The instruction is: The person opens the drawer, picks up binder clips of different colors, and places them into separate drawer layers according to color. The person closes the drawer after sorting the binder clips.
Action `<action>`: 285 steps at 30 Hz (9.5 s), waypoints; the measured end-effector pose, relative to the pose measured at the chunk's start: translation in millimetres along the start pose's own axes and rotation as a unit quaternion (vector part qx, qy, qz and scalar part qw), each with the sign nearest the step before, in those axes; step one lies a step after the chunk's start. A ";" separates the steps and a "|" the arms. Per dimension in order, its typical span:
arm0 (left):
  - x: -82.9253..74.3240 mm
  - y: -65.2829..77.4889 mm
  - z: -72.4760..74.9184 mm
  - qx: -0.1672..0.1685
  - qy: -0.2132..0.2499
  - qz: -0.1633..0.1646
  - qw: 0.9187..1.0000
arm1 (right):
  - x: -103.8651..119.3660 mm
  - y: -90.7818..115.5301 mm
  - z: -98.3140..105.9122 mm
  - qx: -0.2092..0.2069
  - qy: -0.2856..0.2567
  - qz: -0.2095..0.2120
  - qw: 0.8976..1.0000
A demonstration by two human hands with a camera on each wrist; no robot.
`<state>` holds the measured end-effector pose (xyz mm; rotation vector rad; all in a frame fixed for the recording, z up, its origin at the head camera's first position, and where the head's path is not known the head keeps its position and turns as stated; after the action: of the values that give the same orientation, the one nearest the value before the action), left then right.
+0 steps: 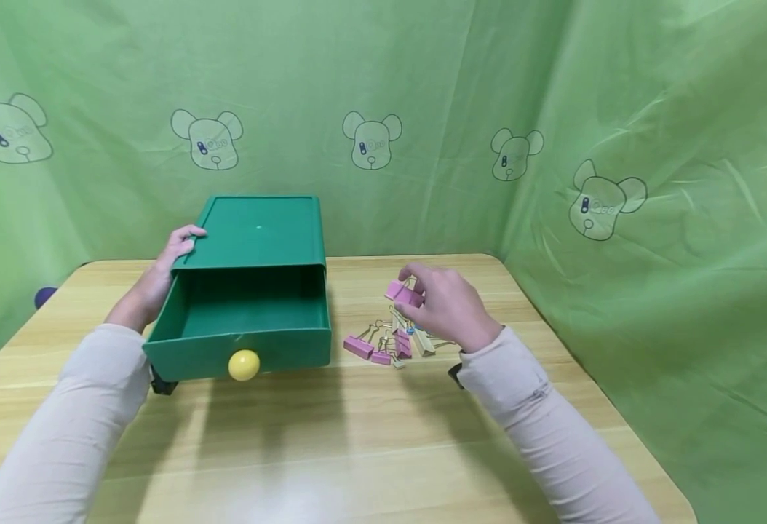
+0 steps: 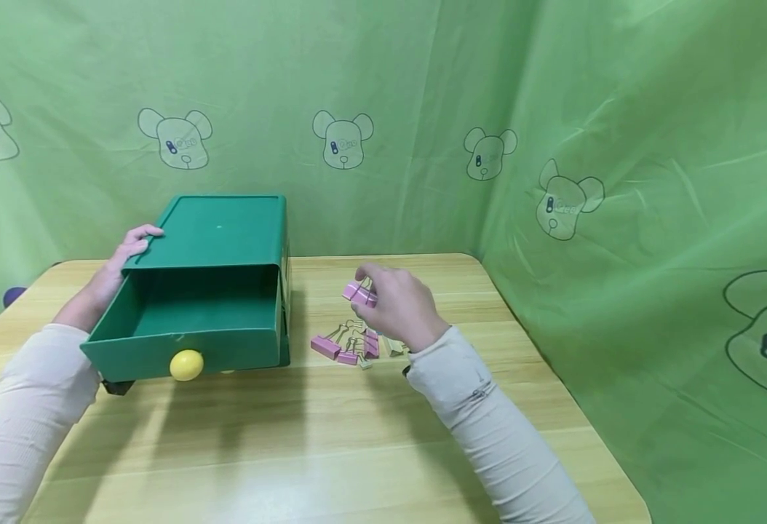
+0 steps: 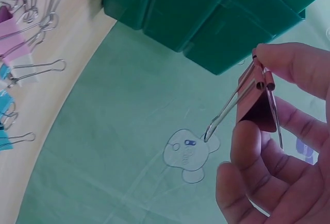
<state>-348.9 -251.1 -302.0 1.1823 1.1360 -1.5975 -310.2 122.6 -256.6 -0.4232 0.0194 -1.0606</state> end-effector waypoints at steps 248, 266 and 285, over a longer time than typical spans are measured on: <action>6.8 -2.2 2.1 -0.006 0.056 0.035 0.998 | -69.7 5.7 -111.8 0.100 -0.116 -0.134 0.979; 8.3 -2.7 1.8 -0.009 0.052 0.040 0.998 | -52.9 1.8 -88.2 0.049 -0.114 -0.108 0.986; 6.9 -2.5 0.1 -0.010 0.055 0.032 0.998 | -28.9 -1.9 -53.3 -0.012 -0.116 -0.062 0.991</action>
<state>-352.8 -251.2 -308.3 1.2943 1.1696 -1.4848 -337.7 128.9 -310.3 -0.5737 -0.2040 -1.1284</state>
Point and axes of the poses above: each hand's wrist, its own y-axis away from the middle knuckle, its own z-axis out of the back of the hand, x = y × z, the point moved 7 cm from there along -y, towards the middle knuckle, and after that the axes turned 5 degrees about y, right-handed, at the moved point
